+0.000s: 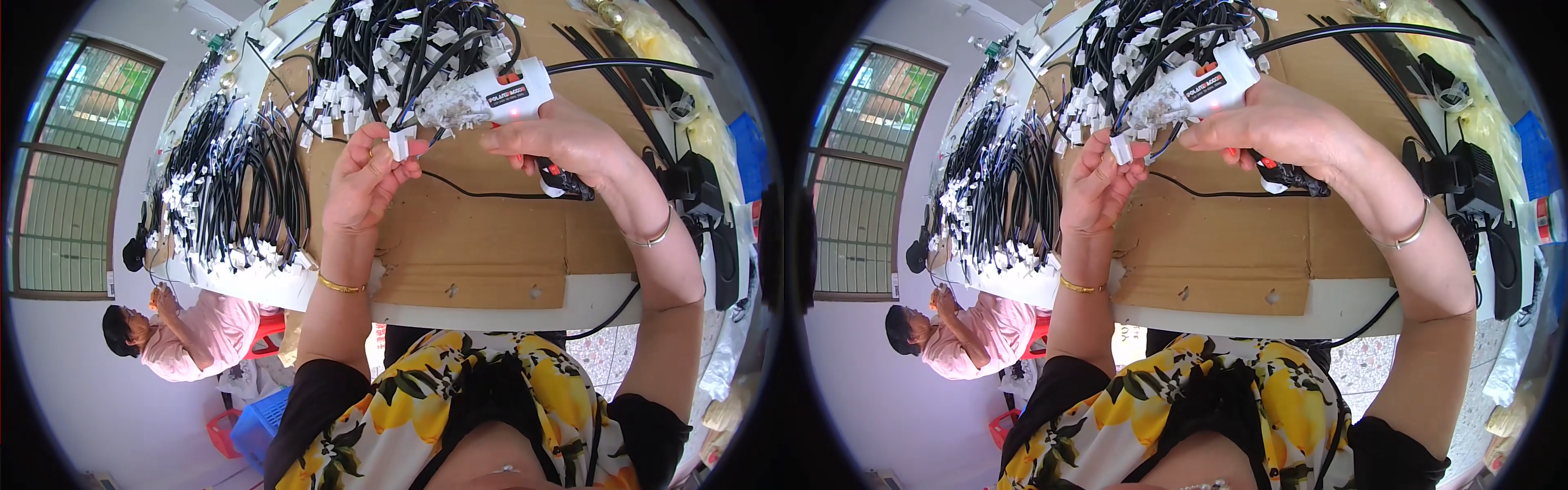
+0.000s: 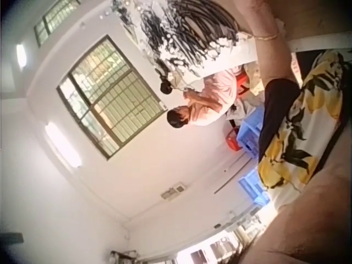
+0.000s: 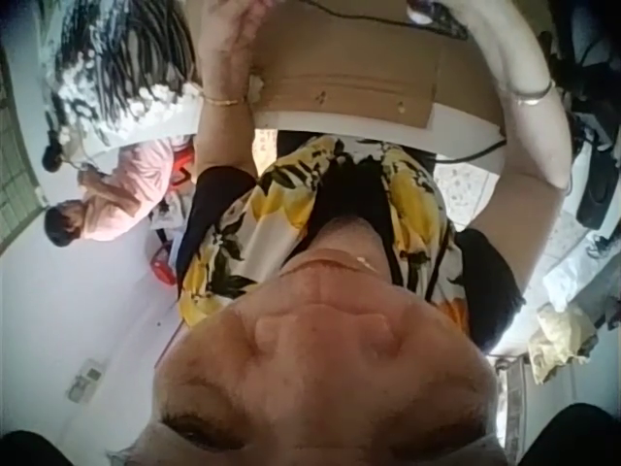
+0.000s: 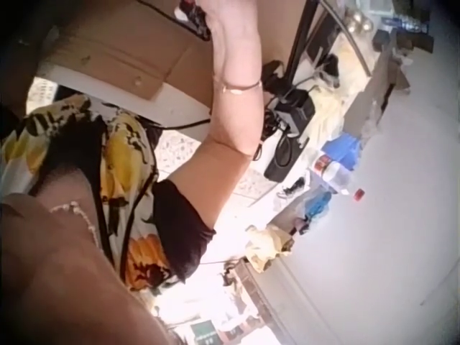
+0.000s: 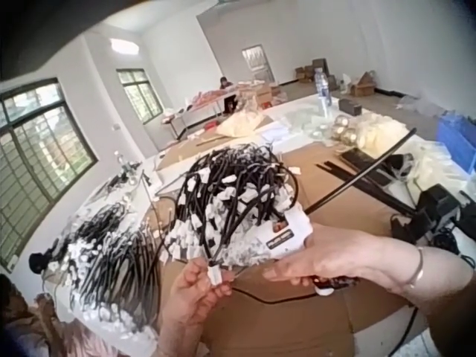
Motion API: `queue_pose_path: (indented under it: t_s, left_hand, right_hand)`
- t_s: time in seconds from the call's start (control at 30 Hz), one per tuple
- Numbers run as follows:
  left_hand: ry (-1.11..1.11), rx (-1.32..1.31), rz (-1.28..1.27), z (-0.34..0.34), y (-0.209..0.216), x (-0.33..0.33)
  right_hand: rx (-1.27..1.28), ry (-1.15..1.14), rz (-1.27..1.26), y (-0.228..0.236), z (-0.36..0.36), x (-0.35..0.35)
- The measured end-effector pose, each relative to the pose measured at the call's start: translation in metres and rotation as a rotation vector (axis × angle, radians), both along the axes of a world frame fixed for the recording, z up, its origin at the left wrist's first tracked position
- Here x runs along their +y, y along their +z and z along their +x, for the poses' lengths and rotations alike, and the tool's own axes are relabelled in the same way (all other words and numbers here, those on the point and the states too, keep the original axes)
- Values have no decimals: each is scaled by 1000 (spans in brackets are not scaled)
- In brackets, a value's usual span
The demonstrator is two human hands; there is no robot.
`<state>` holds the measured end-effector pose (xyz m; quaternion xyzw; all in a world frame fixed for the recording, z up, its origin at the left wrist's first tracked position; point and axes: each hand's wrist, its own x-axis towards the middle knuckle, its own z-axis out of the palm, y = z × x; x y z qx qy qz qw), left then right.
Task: Applying hot glue to white plastic connectors on black wiring harnesses at a factory workbench.
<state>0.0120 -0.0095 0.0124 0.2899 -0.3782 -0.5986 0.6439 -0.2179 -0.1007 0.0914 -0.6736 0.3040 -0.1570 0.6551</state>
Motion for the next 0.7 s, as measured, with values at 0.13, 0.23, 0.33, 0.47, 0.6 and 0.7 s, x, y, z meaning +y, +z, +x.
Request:
queue_pose_path:
  t_s: [0.13,0.23,0.33,0.47,0.6,0.7]
  left_hand:
    - [1,-7,9,0,0,0]
    - [-6,-7,9,1,0,-1]
    - [-11,1,7,1,0,-1]
    - [0,-1,11,0,0,0]
    - [-2,-1,3,1,0,-1]
    - [1,11,5,0,-1,-2]
  right_hand:
    - [5,7,9,0,0,0]
    - [2,17,-26,-4,1,-3]
    - [-4,1,-32,-5,1,-2]
    - [-24,-11,-66,-4,2,-1]
    - [-17,-11,-72,-3,2,-1]
    - [-10,10,-26,-2,-1,-3]
